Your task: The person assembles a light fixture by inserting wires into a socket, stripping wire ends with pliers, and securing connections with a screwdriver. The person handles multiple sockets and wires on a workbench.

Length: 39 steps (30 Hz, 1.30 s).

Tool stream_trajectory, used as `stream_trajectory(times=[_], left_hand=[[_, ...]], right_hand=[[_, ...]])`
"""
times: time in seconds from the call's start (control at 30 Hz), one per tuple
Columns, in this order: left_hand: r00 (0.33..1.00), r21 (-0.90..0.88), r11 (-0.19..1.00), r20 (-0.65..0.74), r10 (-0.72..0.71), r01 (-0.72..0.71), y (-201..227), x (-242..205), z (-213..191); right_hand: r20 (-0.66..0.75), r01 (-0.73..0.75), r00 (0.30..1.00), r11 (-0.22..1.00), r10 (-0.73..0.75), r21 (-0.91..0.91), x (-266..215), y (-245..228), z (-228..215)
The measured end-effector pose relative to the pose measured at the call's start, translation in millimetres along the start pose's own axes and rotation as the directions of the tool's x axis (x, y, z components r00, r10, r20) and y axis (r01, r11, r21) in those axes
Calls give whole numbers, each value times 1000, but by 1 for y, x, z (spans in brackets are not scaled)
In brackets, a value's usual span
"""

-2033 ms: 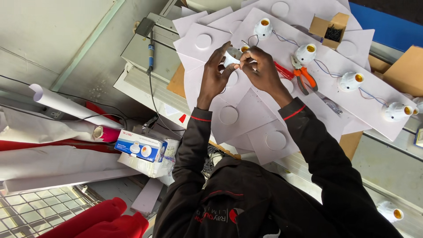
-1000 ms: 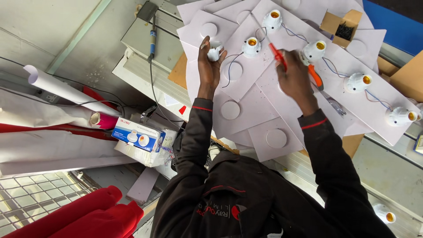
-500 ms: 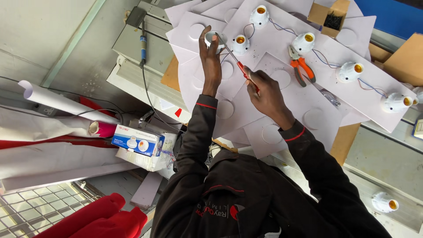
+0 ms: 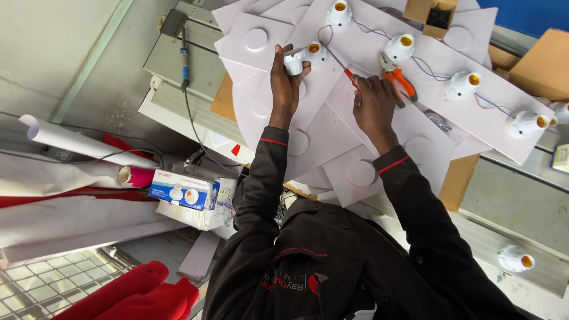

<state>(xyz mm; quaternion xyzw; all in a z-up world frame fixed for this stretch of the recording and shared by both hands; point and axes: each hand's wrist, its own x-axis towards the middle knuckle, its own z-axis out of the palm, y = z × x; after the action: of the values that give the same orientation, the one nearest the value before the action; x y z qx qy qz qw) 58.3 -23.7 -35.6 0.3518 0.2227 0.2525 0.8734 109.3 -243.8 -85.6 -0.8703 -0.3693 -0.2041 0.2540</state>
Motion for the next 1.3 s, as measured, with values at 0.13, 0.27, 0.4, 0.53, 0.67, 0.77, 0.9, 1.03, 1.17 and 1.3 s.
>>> stream_trajectory(times=[0.13,0.27,0.4,0.53,0.67,0.77,0.9,1.03,1.17,1.3], left_hand=[[998,8,1000,53,-25,25,-8,-11,20],[999,13,1000,39,-4,3,-21,-14,28],[999,29,1000,-32,8,-8,-48,7,25],[990,59,991,-56,127,-124,-62,4,33],[942,279,904,6,336,-325,-71,-10,40],[926,329,867,73,371,-374,-79,-19,40],[951,418,855,161,263,-307,-66,-24,42],[978,266,943,1,210,-203,-48,-17,48],[993,68,991,-10,115,-114,-50,-11,41],[994,-24,994,13,106,-106,-61,-1,33]], right_hand=[[104,-49,993,998,52,-38,-1,22,-10],[45,-116,993,949,107,292,-16,22,-30],[-81,-13,995,907,52,421,-27,-17,-65],[19,9,1000,907,-19,421,-39,-30,-59],[16,54,998,953,-62,297,-34,-40,-55],[22,66,997,961,-75,268,-23,-42,-44],[-51,45,998,905,-25,423,-7,-32,-37],[-18,-169,980,880,197,444,-8,-16,-37],[-6,-156,988,987,157,22,-21,28,-10],[12,-99,995,993,100,-59,-23,36,-19]])
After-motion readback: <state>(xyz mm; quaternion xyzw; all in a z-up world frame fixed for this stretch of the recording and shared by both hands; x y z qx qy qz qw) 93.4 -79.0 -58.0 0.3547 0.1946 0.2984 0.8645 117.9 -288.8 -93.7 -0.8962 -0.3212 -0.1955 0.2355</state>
